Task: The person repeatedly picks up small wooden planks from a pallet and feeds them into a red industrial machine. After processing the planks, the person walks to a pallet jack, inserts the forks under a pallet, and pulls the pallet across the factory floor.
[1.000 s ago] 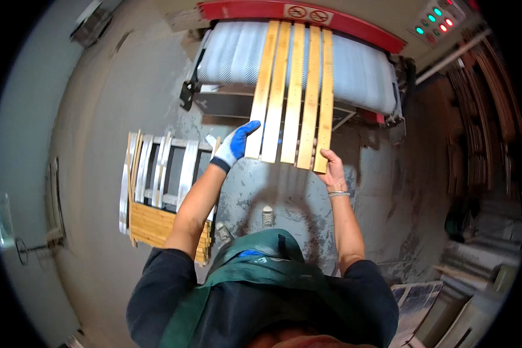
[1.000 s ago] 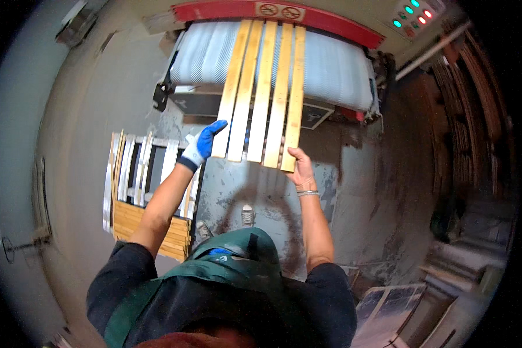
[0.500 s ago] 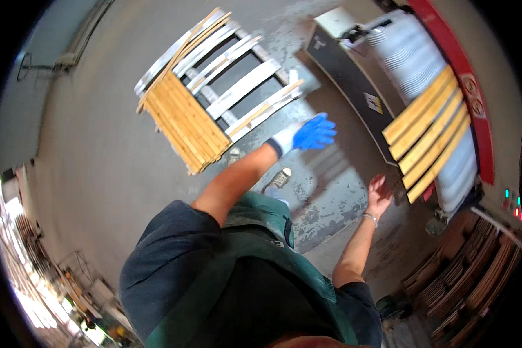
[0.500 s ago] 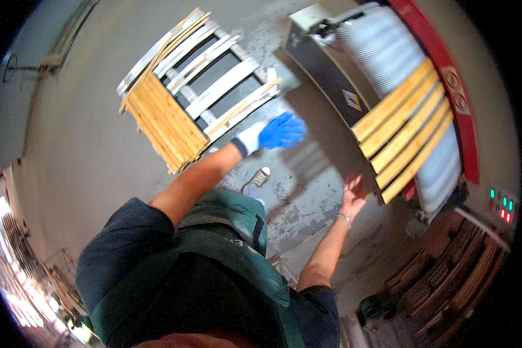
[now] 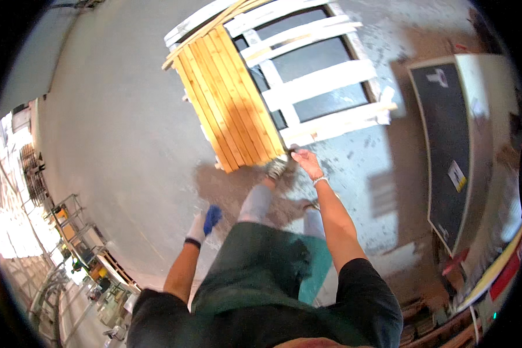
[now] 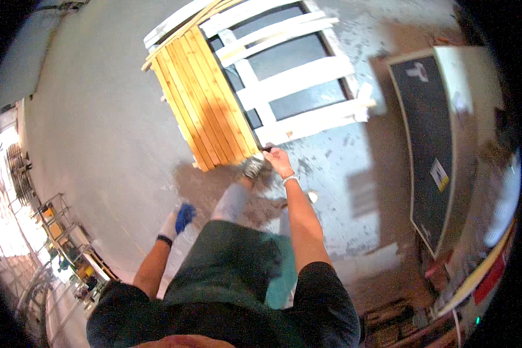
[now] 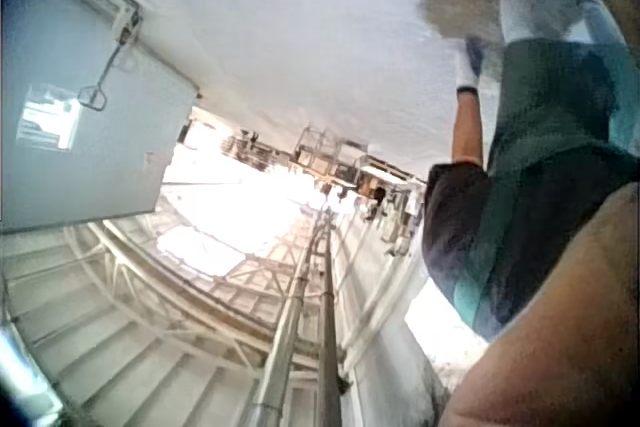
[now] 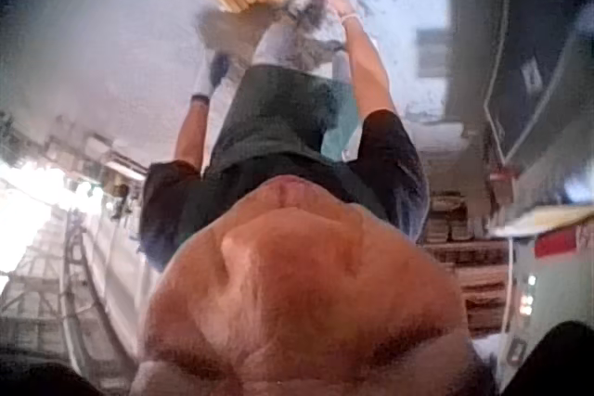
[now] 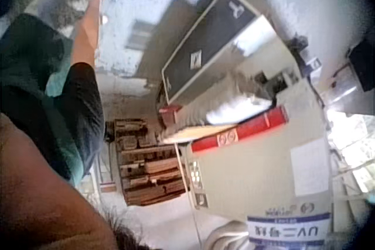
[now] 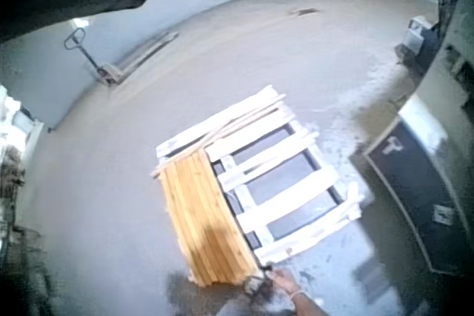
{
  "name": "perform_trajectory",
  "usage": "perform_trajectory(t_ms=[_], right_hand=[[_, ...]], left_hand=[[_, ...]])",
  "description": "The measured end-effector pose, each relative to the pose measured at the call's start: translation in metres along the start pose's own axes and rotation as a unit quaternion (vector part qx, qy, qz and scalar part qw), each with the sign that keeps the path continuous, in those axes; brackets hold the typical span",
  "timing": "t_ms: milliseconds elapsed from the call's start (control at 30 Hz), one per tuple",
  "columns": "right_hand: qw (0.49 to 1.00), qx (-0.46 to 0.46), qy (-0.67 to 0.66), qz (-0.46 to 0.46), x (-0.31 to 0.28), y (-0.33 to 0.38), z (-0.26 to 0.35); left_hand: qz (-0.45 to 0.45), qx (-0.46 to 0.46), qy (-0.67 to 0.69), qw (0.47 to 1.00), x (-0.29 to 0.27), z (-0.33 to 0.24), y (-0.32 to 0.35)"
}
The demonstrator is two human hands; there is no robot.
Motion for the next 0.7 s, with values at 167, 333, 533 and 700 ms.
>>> perform_trajectory(t_ms=[167,333,533,700], right_hand=[[0.979,-0.09,0.183,0.006,0.103,-0.128,0.033],[0.995,-0.006,-0.025,0.101,0.136,-0.16,0.028],[1.0,-0.008,-0.009,0.009,0.095,-0.093,0.061],[0.996,0.072,0.05,0.033,0.042,0.068,0.131]], left_hand=[[-0.015,-0.252,0.186,0.95,-0.004,0.057,0.021],[0.053,-0.231,0.126,0.963,0.004,0.093,0.033],[0.07,-0.09,0.002,0.993,0.014,0.033,-0.014],[0.122,-0.18,0.342,0.914,0.093,-0.09,-0.04]])
Point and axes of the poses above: each hand's wrist, its own y-axis away from the middle knuckle, its own x-axis out of the palm, z = x × y, the point moved 6 cm from there along -y, towards the middle knuckle, and after that the axes turned 13 degrees about -z, right-handed, at the moved point
